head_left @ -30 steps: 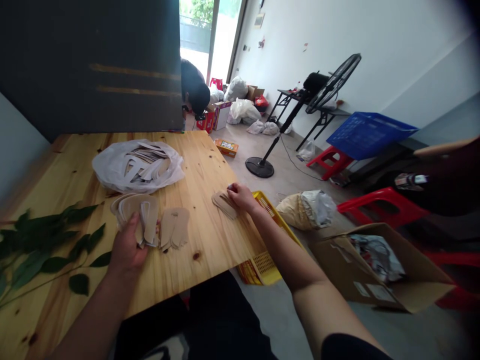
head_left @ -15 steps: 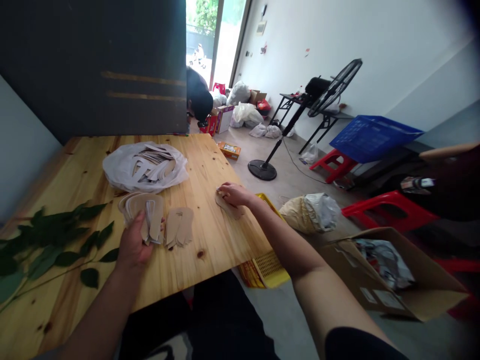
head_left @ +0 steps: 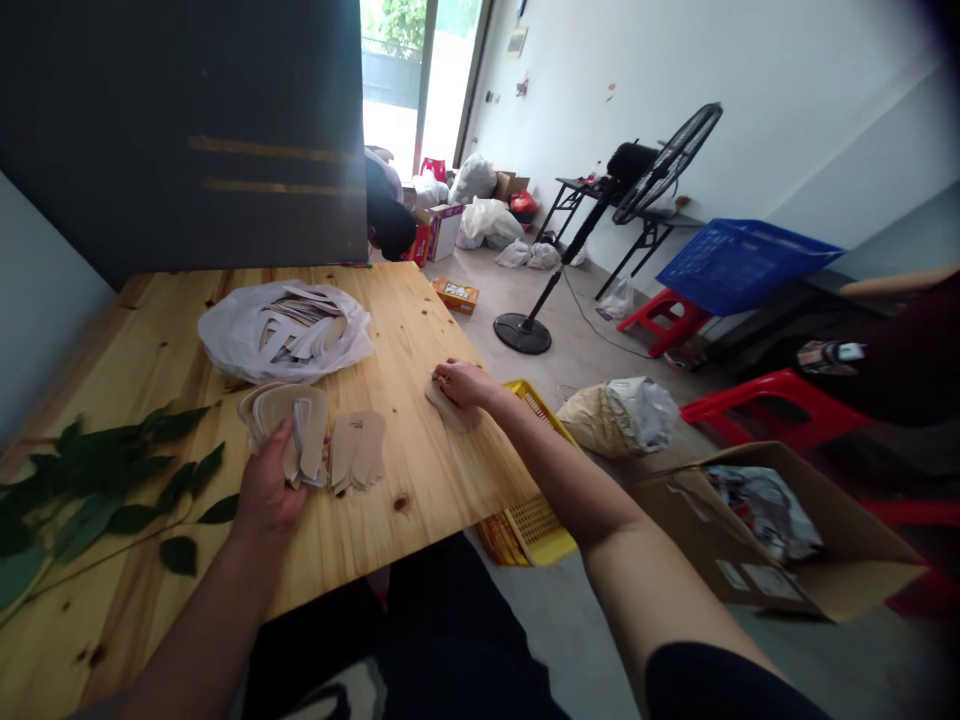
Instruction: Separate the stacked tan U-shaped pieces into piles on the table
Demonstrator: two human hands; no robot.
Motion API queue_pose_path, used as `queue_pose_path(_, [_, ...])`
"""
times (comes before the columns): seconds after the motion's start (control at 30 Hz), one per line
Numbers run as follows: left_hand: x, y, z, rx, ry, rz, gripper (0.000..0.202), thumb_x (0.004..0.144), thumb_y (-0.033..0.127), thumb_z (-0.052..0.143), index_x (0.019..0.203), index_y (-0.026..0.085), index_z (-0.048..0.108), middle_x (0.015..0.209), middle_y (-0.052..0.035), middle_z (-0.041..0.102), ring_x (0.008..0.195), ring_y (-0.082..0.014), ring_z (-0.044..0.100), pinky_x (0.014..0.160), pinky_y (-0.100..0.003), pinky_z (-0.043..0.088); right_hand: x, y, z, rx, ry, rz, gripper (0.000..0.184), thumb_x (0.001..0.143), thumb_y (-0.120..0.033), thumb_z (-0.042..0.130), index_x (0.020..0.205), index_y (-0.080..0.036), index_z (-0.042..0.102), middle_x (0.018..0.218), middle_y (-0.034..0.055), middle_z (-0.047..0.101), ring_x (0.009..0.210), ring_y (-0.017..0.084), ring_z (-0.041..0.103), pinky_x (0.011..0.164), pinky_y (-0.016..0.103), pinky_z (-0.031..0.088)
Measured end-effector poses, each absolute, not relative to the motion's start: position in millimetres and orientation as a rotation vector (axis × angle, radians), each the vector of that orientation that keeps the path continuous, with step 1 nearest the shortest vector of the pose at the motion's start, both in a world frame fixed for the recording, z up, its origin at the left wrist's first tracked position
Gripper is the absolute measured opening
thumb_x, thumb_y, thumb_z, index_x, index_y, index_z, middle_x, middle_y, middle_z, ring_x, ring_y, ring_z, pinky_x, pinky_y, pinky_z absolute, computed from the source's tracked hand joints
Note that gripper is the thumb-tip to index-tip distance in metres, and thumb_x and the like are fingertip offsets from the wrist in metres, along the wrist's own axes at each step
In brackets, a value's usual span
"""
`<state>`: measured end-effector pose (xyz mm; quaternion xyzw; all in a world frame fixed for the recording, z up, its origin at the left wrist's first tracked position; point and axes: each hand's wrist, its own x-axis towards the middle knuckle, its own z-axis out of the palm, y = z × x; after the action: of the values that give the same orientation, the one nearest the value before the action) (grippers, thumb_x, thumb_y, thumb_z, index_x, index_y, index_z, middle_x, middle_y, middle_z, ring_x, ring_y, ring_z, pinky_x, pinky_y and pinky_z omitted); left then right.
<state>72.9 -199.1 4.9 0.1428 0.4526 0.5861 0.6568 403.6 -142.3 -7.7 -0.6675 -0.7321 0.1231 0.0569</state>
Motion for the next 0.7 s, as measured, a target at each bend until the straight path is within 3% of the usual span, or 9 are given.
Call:
queue_pose_path(0.17, [71.9, -201.5, 1.5, 0.301, 0.972, 1.312, 0.017, 0.090, 0.016, 0.063, 0.107, 0.012, 0.068, 0.068, -0.0045, 0.074, 0.057, -0.0215, 0.073, 0.052, -0.031, 0.063, 404.7, -148.9, 3.1, -1.987, -2.277, 0.409, 0.041, 0.082, -0.010, 0.064, 0.122, -0.018, 0.073, 0.125, 0.0143, 0.070, 0.105, 0.027, 0.070, 0.087, 0.031, 0.050])
queue_pose_path(0.27, [71.5, -202.2, 0.8, 0.296, 0.967, 1.286, 0.017, 0.089, 0.018, 0.068, 0.104, 0.010, 0.067, 0.066, -0.0060, 0.073, 0.059, -0.0228, 0.074, 0.054, -0.031, 0.063, 393.8, -157.3, 9.2, -1.927, -2.221, 0.324, 0.042, 0.086, -0.010, 0.060, 0.127, -0.017, 0.068, 0.134, 0.0164, 0.064, 0.113, 0.027, 0.067, 0.094, 0.033, 0.050])
queue_pose_path(0.43, [72.4, -201.3, -0.9, 0.263, 0.922, 1.257, 0.029, 0.098, 0.037, 0.060, 0.109, 0.012, 0.068, 0.074, -0.0090, 0.076, 0.068, -0.0251, 0.077, 0.058, -0.034, 0.064, 324.4, -185.6, 23.4, -1.510, -1.893, 0.311, 0.019, 0.094, -0.019, 0.051, 0.102, -0.019, 0.068, 0.103, 0.0090, 0.070, 0.078, 0.017, 0.067, 0.075, 0.029, 0.051])
queue_pose_path(0.57, [72.6, -202.9, -9.5, 0.368, 0.819, 1.277, 0.037, 0.096, 0.045, 0.063, 0.114, 0.014, 0.071, 0.090, -0.0117, 0.080, 0.094, -0.0292, 0.078, 0.079, -0.040, 0.065, 247.8, -204.4, 28.5, -1.274, -1.743, 0.467, 0.019, 0.096, -0.032, 0.052, 0.082, -0.022, 0.061, 0.082, 0.0035, 0.066, 0.077, 0.017, 0.062, 0.073, 0.029, 0.048])
queue_pose_path(0.7, [72.5, -205.6, -19.8, 0.578, 0.748, 1.371, 0.046, 0.089, 0.048, 0.073, 0.121, 0.015, 0.073, 0.120, -0.0155, 0.077, 0.123, -0.0305, 0.068, 0.106, -0.041, 0.053, 198.4, -204.0, 19.4, -1.271, -1.612, 0.641, 0.021, 0.091, -0.039, 0.057, 0.078, -0.023, 0.057, 0.077, 0.0015, 0.063, 0.073, 0.018, 0.059, 0.069, 0.029, 0.046])
